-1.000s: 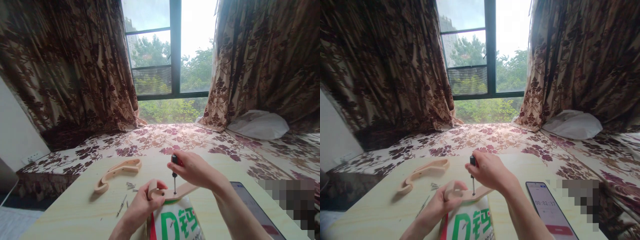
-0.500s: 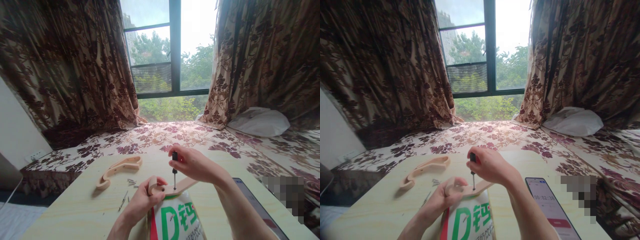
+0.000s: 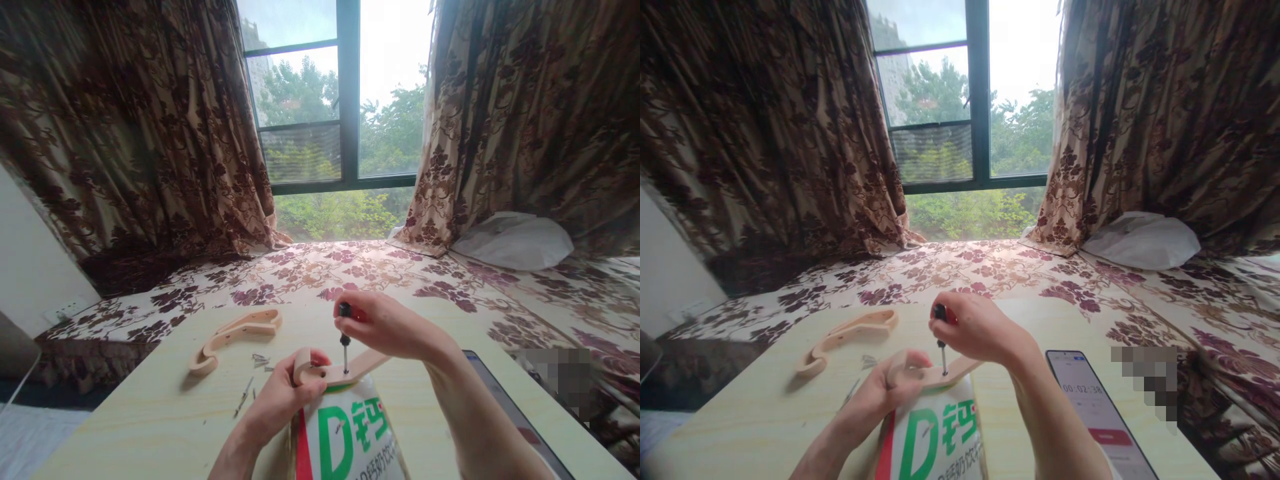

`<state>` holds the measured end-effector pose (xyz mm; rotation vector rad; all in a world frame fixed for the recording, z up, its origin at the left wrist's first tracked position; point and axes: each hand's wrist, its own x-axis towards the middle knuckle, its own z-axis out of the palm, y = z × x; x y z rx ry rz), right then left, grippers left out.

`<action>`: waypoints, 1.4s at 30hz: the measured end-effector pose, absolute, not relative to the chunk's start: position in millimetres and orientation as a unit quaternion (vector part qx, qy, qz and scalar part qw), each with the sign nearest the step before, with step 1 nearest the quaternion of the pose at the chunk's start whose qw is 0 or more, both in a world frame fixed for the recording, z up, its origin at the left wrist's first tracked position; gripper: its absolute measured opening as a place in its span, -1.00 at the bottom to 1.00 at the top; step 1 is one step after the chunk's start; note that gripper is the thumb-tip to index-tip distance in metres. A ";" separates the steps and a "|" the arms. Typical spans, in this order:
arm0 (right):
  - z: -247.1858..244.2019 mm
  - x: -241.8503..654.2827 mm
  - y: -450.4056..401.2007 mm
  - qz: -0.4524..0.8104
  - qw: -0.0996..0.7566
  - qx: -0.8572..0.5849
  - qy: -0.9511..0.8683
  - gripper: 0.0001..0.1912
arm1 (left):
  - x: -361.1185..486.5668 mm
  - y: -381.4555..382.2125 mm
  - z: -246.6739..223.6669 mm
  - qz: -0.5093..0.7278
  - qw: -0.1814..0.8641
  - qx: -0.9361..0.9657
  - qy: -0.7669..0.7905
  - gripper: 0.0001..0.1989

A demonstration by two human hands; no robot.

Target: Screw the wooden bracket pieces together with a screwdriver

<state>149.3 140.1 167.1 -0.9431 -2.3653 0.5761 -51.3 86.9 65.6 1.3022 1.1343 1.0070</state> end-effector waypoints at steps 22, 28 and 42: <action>167.4 148.5 141.0 0.171 0.274 -0.371 -0.871 -0.88 | -55.8 91.0 55.1 0.454 0.507 0.570 0.461 -0.47; 166.1 148.7 141.9 0.138 0.273 -0.405 -0.862 -0.82 | -55.3 91.2 56.1 0.456 0.507 0.568 0.460 -0.47; 166.9 147.7 138.3 0.158 0.279 -0.376 -0.870 -0.91 | -55.0 90.7 58.3 0.452 0.521 0.560 0.460 -0.46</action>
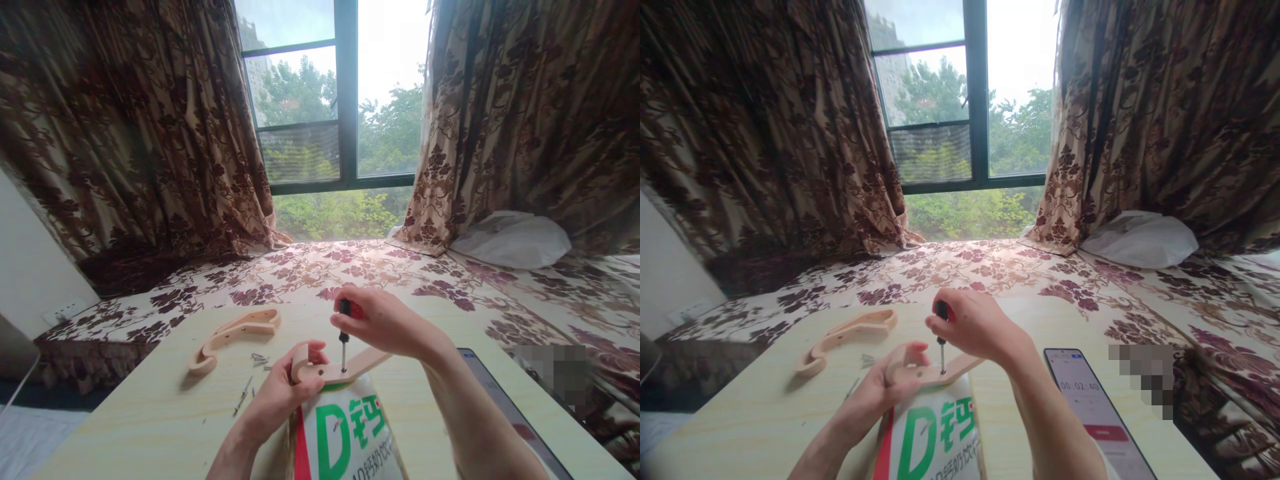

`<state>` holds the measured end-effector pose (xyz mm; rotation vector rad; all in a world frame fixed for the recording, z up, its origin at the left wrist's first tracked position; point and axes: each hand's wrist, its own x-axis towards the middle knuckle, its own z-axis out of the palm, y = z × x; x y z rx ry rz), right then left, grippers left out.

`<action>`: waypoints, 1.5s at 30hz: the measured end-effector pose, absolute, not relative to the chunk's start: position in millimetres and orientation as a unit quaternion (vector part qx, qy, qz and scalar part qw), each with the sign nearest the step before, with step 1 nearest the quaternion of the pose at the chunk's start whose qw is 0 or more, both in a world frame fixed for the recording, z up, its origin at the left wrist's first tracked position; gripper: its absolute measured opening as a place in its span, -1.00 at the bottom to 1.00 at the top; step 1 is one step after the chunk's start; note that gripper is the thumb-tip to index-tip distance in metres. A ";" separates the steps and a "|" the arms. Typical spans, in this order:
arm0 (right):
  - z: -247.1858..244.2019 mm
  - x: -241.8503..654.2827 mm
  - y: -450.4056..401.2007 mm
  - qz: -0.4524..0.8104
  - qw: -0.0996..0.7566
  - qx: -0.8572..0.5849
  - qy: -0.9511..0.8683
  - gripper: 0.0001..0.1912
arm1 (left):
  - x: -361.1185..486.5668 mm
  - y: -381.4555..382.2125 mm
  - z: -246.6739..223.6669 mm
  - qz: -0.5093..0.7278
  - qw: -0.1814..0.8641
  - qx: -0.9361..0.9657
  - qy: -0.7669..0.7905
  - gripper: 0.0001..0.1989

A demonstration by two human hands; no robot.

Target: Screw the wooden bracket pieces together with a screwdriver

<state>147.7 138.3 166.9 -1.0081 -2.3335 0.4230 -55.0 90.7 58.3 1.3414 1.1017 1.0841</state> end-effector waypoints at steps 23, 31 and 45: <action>163.1 148.0 142.9 0.185 0.282 -0.377 -0.863 -0.90 | -51.8 86.7 66.5 0.455 0.527 0.543 0.469 -0.43; 162.4 147.1 143.1 0.189 0.283 -0.373 -0.863 -0.89 | -51.5 86.1 65.9 0.453 0.525 0.537 0.480 -0.44; 162.6 148.9 143.4 0.183 0.286 -0.373 -0.863 -0.89 | -55.6 88.5 57.4 0.461 0.498 0.541 0.498 -0.48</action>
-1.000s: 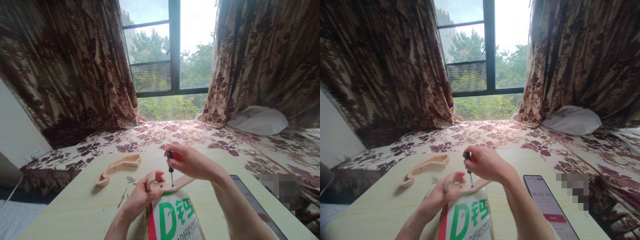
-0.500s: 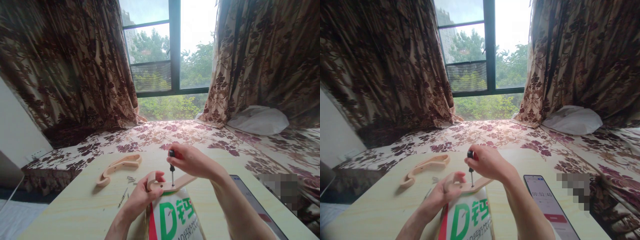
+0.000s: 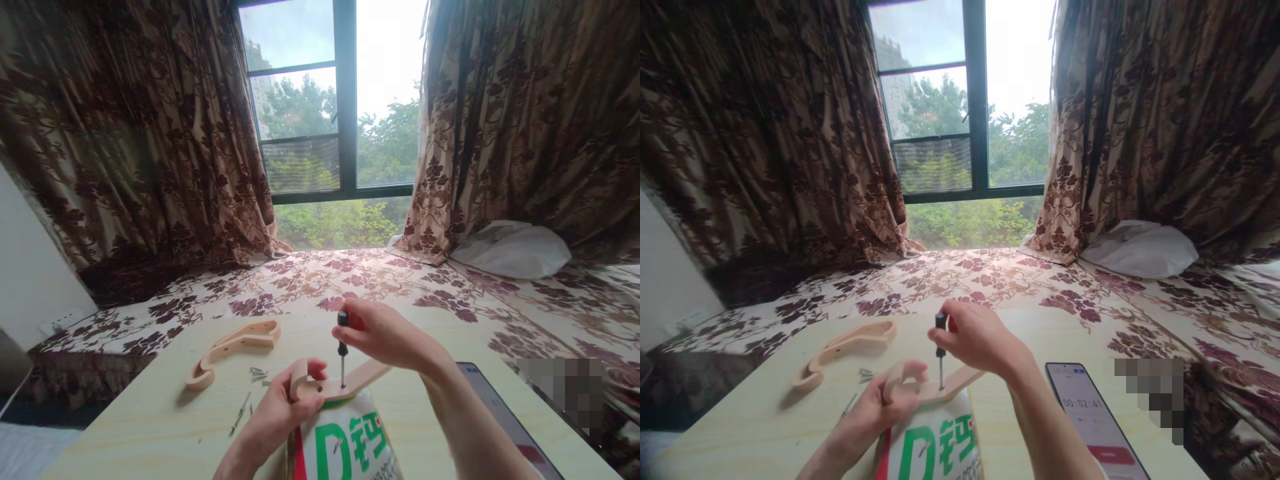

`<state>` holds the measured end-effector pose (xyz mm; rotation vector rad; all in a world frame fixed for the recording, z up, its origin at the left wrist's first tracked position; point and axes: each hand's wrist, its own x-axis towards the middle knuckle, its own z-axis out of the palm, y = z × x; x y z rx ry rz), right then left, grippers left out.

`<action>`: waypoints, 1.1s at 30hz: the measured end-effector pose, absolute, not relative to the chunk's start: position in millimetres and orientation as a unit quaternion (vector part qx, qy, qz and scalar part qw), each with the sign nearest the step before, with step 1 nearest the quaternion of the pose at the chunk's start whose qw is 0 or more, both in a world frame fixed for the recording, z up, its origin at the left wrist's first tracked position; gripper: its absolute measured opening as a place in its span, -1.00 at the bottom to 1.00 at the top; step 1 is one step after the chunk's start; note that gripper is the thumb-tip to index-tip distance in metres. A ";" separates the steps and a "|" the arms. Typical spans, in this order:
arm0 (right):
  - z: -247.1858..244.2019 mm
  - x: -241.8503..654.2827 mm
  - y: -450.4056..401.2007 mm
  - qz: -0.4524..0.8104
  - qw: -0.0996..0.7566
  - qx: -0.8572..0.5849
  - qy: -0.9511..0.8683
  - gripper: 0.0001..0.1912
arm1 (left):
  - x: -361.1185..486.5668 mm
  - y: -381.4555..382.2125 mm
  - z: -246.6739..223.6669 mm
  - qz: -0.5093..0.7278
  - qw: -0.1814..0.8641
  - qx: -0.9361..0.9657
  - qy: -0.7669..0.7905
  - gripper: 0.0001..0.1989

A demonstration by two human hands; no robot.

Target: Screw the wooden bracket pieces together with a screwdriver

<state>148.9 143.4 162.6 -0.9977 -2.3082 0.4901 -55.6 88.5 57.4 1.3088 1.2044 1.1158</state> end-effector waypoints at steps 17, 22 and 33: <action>163.5 147.6 143.7 0.177 0.287 -0.367 -0.867 -0.89 | -57.3 89.9 54.2 0.453 0.505 0.538 0.500 -0.51; 159.9 147.7 147.4 0.184 0.294 -0.352 -0.869 -0.86 | -54.8 86.9 61.6 0.453 0.508 0.534 0.501 -0.54; 154.0 142.3 149.1 0.239 0.292 -0.319 -0.869 -0.87 | -52.8 84.4 66.1 0.449 0.505 0.533 0.509 -0.56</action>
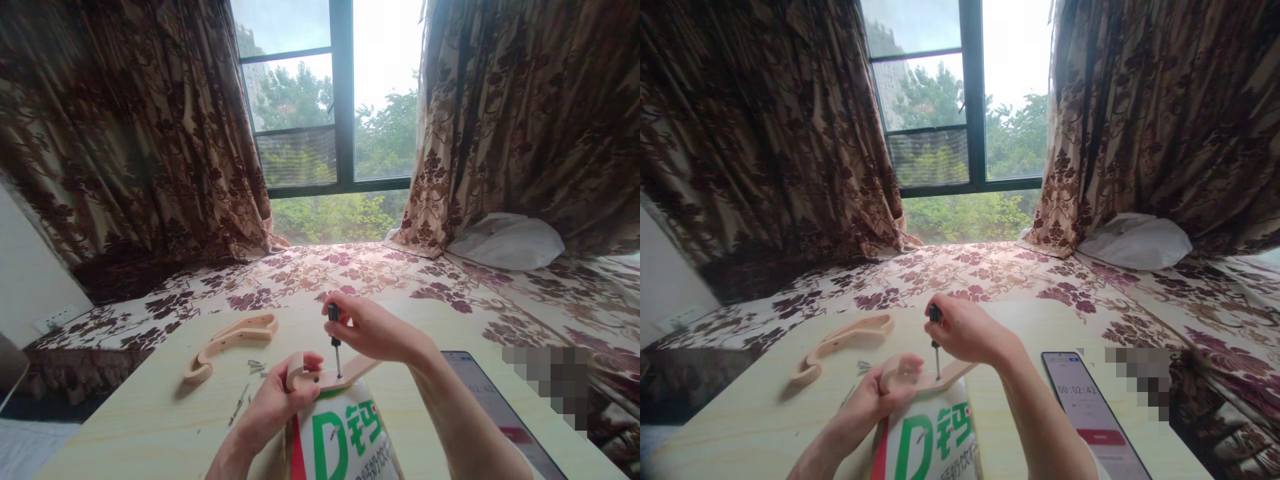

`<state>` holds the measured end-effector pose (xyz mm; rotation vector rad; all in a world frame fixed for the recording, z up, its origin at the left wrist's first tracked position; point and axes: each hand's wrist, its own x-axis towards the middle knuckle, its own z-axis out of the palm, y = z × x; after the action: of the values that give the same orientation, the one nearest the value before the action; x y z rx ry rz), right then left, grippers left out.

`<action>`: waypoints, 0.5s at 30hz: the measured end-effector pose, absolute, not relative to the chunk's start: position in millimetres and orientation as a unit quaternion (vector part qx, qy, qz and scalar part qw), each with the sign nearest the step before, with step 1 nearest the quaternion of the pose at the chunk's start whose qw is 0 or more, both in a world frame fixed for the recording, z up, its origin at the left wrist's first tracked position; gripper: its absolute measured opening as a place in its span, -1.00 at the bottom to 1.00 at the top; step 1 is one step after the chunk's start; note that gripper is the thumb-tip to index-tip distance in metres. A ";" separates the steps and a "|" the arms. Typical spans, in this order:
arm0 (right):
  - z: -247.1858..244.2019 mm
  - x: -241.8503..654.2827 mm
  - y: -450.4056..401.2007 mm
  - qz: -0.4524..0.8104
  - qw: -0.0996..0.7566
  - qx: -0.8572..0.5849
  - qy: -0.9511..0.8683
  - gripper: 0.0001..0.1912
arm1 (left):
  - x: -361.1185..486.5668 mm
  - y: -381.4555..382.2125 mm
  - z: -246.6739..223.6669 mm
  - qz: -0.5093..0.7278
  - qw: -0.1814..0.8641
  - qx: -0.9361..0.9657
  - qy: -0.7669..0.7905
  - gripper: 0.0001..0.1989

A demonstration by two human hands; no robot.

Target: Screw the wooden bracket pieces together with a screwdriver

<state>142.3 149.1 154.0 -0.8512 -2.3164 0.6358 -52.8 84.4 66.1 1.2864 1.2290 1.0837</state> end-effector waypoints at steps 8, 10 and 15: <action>160.8 159.0 151.4 0.262 0.239 -0.324 -0.877 -0.89 | -53.0 85.5 67.4 0.438 0.499 0.546 0.511 -0.57; 160.4 157.6 151.5 0.257 0.242 -0.326 -0.877 -0.84 | -52.9 84.3 67.1 0.436 0.498 0.550 0.509 -0.58; 156.4 146.2 147.1 0.263 0.260 -0.294 -0.881 -0.85 | -52.6 84.8 63.5 0.436 0.497 0.552 0.507 -0.60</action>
<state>146.2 147.1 156.4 -0.7958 -2.3870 0.7119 -52.6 84.8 63.5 1.3373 1.2282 1.0564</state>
